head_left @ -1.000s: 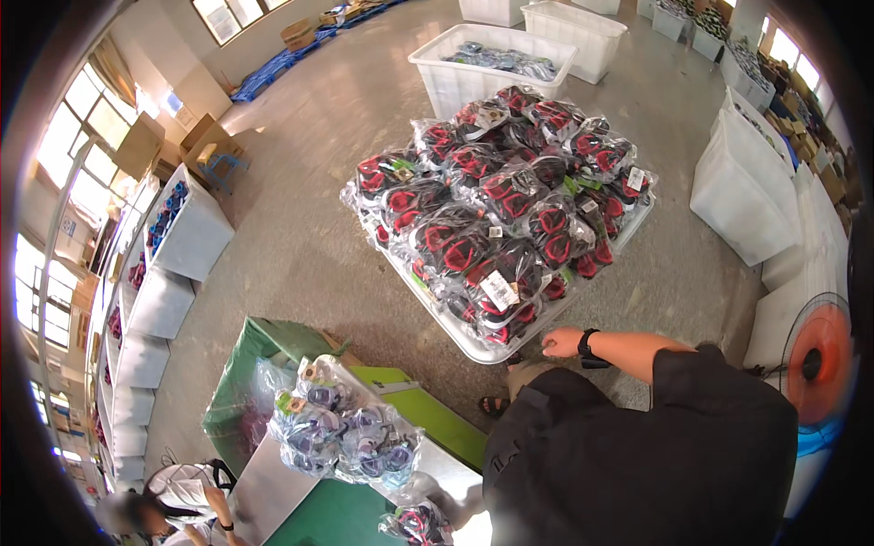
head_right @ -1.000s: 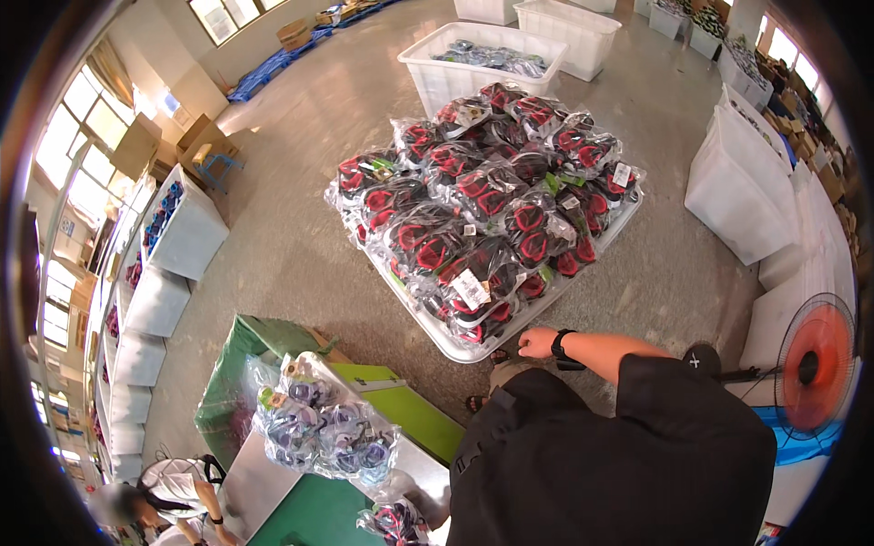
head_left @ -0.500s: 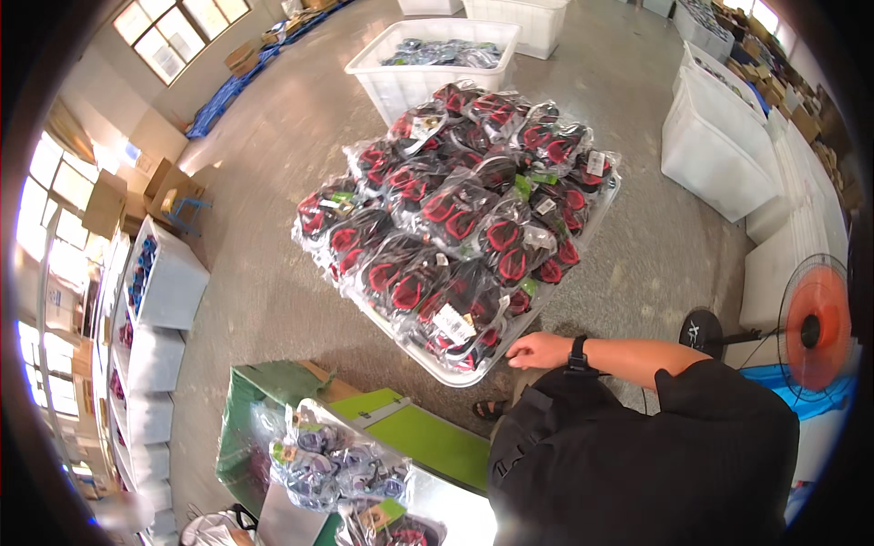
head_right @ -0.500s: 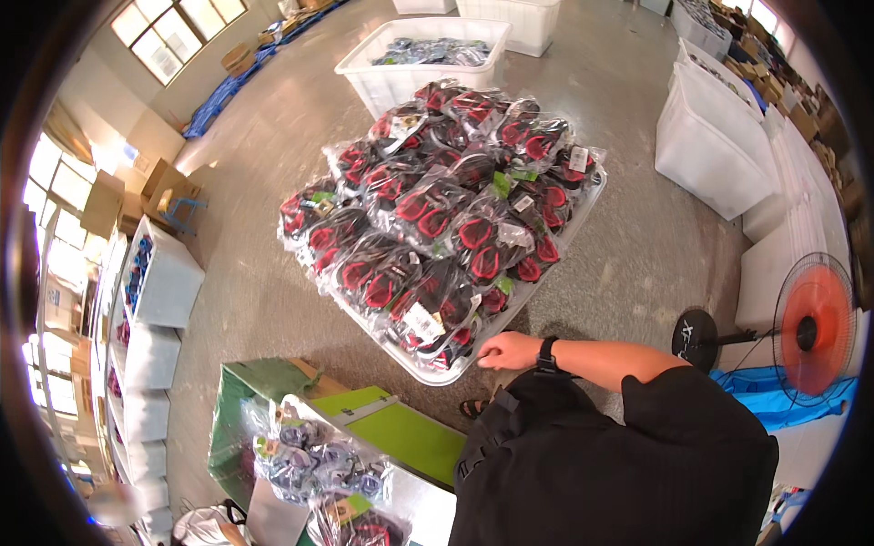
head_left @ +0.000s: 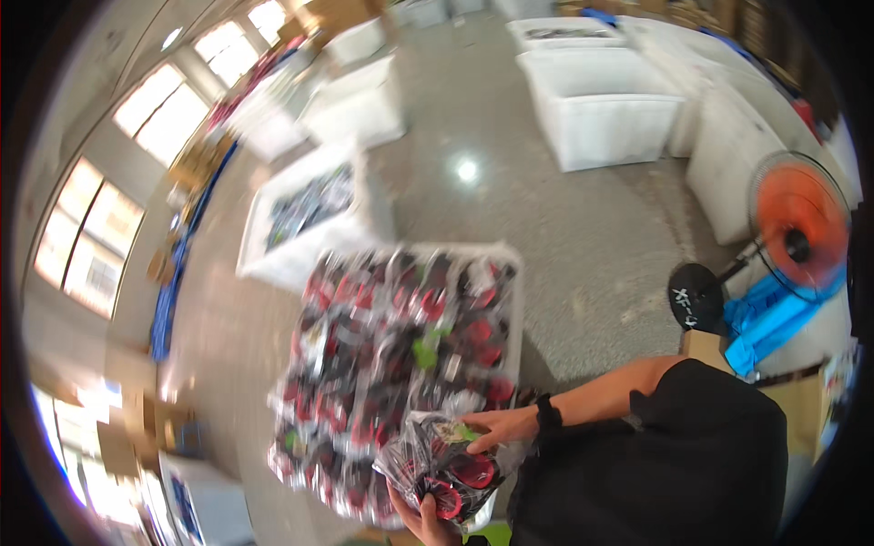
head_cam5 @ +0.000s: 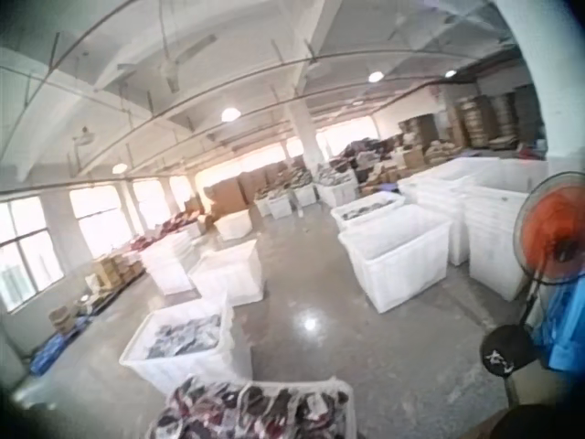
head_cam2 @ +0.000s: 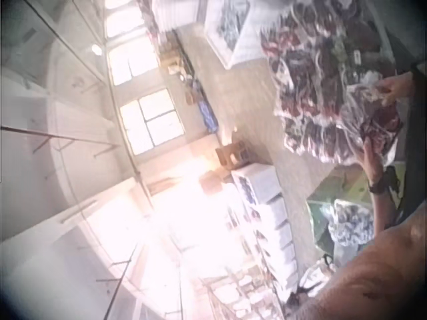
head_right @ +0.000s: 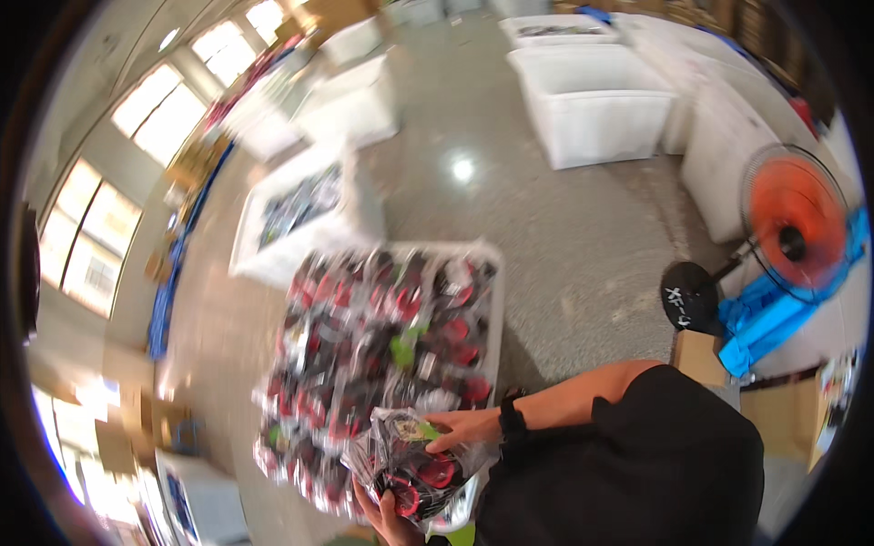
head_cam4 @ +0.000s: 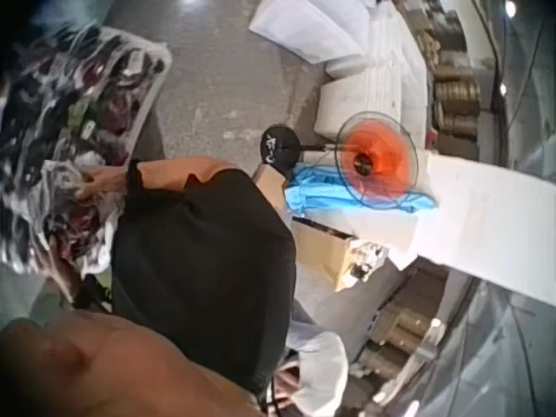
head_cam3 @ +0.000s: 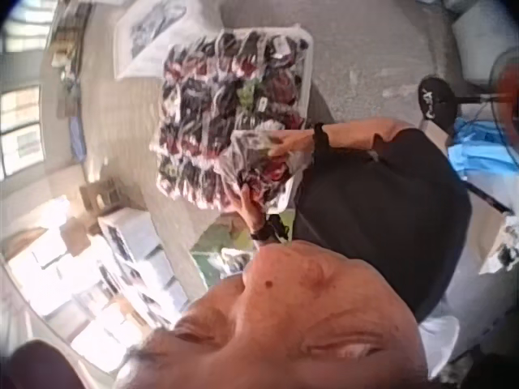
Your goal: The person repeatedly picks up plastic-wrapped sandals from a white bin and places them onto a green conveyor belt. Other workers are visible along the line, also handling packaged sandals. The camera wearer continues this pick-and-place cycle throughout the clip.
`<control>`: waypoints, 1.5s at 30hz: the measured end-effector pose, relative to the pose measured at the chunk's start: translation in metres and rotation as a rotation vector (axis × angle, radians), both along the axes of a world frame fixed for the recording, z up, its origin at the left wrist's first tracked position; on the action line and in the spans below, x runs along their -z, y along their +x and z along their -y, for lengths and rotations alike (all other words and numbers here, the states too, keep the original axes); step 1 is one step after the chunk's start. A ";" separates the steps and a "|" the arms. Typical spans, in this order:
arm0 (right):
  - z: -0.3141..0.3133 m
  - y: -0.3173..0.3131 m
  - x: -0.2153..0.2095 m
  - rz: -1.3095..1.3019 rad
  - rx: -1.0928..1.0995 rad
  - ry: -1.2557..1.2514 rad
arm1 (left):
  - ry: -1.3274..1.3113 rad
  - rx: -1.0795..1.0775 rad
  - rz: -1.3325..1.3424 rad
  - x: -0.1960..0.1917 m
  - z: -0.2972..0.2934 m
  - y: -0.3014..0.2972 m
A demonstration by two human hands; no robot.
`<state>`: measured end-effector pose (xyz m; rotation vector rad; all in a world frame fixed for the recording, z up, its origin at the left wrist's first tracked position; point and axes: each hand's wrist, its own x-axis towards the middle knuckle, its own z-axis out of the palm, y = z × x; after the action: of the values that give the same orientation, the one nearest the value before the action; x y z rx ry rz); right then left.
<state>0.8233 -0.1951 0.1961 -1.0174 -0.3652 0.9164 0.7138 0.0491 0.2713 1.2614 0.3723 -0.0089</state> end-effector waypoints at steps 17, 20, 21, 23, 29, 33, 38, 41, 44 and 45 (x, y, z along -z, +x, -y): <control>0.193 0.049 0.032 -0.384 1.045 -0.212 | 0.206 0.548 -0.228 0.090 0.162 0.249; 0.222 0.044 0.042 -0.386 1.080 -0.379 | 0.959 0.504 0.221 0.120 0.150 0.288; 0.229 0.043 0.045 -0.396 1.110 -0.362 | 1.234 0.494 0.328 0.126 0.146 0.292; 0.236 0.040 0.050 -0.492 1.241 -0.309 | 1.299 0.405 0.399 0.137 0.144 0.302; 0.245 0.050 0.064 -0.513 1.259 -0.280 | 1.526 0.404 0.241 0.138 0.157 0.333; 0.241 0.058 0.064 -0.477 1.221 -0.323 | 1.555 0.393 0.255 0.138 0.177 0.346; 0.223 0.084 0.058 -0.372 1.167 -0.310 | 1.646 0.390 0.365 0.152 0.188 0.367; 0.211 0.104 0.051 -0.280 1.141 -0.341 | 1.713 0.358 0.375 0.158 0.185 0.380; 0.201 0.122 0.041 -0.179 1.136 -0.408 | 1.602 0.333 0.410 0.155 0.177 0.390; 0.200 0.129 0.037 -0.156 1.117 -0.391 | 1.570 0.317 0.386 0.152 0.173 0.392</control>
<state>0.9524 -0.3954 0.1588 -1.2634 0.5198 0.0301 1.1056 -0.1244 0.1197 2.7949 -0.2810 0.3066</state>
